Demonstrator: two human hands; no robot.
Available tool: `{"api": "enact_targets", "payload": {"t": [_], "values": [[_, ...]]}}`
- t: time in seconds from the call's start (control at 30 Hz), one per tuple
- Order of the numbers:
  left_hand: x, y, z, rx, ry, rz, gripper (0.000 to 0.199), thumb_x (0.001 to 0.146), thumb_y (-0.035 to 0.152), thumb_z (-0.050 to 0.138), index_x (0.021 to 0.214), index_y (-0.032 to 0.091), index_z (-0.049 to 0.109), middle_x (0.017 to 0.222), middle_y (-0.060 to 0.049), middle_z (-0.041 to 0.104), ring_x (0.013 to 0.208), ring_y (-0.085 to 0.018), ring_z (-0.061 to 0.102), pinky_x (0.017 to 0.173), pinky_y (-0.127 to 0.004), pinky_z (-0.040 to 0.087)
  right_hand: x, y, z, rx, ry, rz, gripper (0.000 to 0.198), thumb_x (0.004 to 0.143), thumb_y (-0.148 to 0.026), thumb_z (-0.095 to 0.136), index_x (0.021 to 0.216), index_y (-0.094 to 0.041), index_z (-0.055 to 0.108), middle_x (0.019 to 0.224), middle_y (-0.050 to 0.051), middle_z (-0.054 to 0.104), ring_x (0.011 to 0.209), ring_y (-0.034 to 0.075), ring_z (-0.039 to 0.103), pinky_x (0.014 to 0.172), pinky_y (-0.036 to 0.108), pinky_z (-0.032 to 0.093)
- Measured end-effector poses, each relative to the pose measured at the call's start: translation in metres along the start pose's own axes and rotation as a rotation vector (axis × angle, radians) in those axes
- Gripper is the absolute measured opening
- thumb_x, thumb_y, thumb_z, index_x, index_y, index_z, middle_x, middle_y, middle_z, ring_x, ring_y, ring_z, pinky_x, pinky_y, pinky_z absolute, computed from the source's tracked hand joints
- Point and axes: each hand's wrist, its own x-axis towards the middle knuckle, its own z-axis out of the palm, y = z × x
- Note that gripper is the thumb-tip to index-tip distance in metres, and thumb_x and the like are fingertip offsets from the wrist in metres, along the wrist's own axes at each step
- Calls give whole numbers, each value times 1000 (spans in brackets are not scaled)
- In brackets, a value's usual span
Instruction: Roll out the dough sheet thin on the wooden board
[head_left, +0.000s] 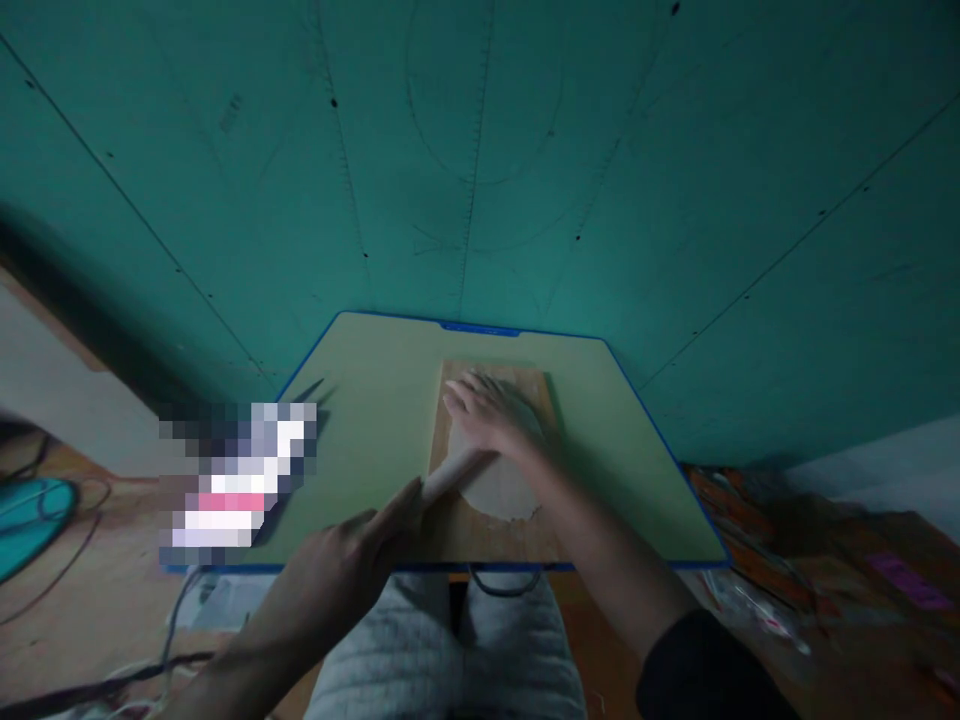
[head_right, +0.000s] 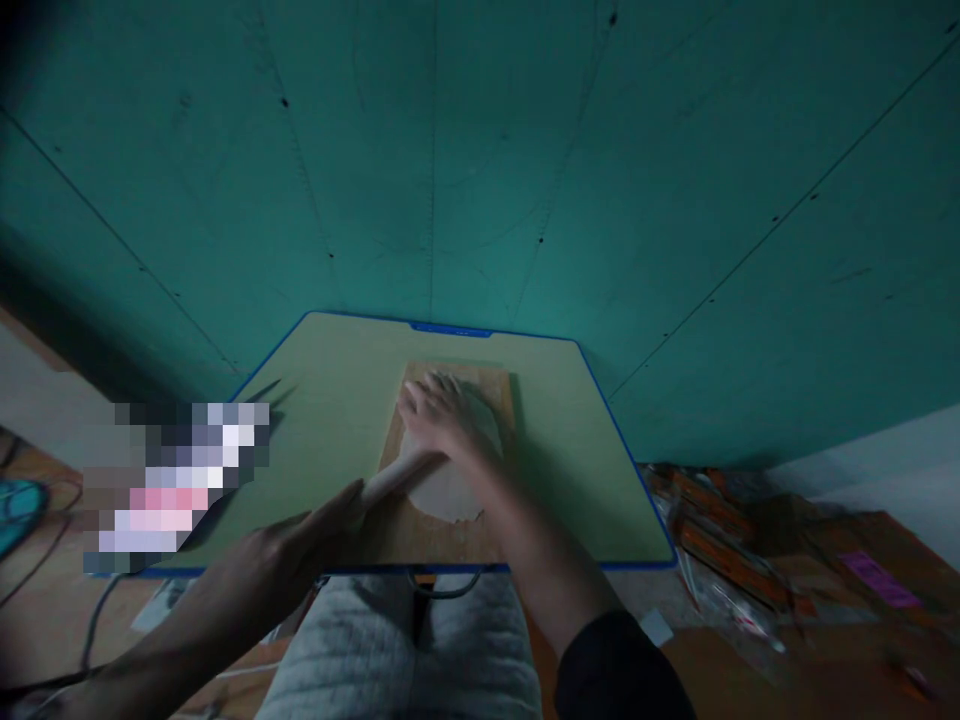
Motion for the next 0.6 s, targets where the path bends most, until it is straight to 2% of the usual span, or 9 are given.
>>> {"api": "enact_targets", "payload": {"t": [0.1, 0.27, 0.43, 0.6], "values": [[-2, 6, 2, -98, -56, 36, 56, 92, 30, 40, 148, 28, 40, 82, -9, 75, 62, -21, 69, 53, -24, 44, -15, 6, -2, -1, -59, 16, 48, 101, -42, 33, 142, -23, 50, 152, 9, 45, 142, 26, 36, 117, 48, 23], [-10, 20, 5, -135, -149, 115, 63, 92, 24, 37, 154, 32, 27, 88, -8, 75, 66, -20, 69, 54, -23, 43, -44, 14, -8, -29, -76, -29, 50, 98, -36, 39, 145, -22, 48, 157, 7, 38, 147, 26, 27, 120, 47, 17], [-15, 32, 6, -127, -221, 119, 57, 88, 21, 41, 143, 29, 48, 81, -6, 73, 63, -19, 66, 54, -24, 41, -69, 19, -12, -73, -63, -50, 52, 94, -28, 42, 144, -19, 49, 159, 9, 34, 149, 29, 18, 121, 52, 13], [-20, 45, 8, -141, -189, 169, 60, 86, 19, 42, 146, 30, 45, 88, -8, 73, 70, -20, 65, 60, -26, 45, -89, 26, -12, -89, -30, -27, 55, 95, -27, 37, 149, -16, 42, 159, 10, 32, 149, 29, 20, 121, 55, 14]]}}
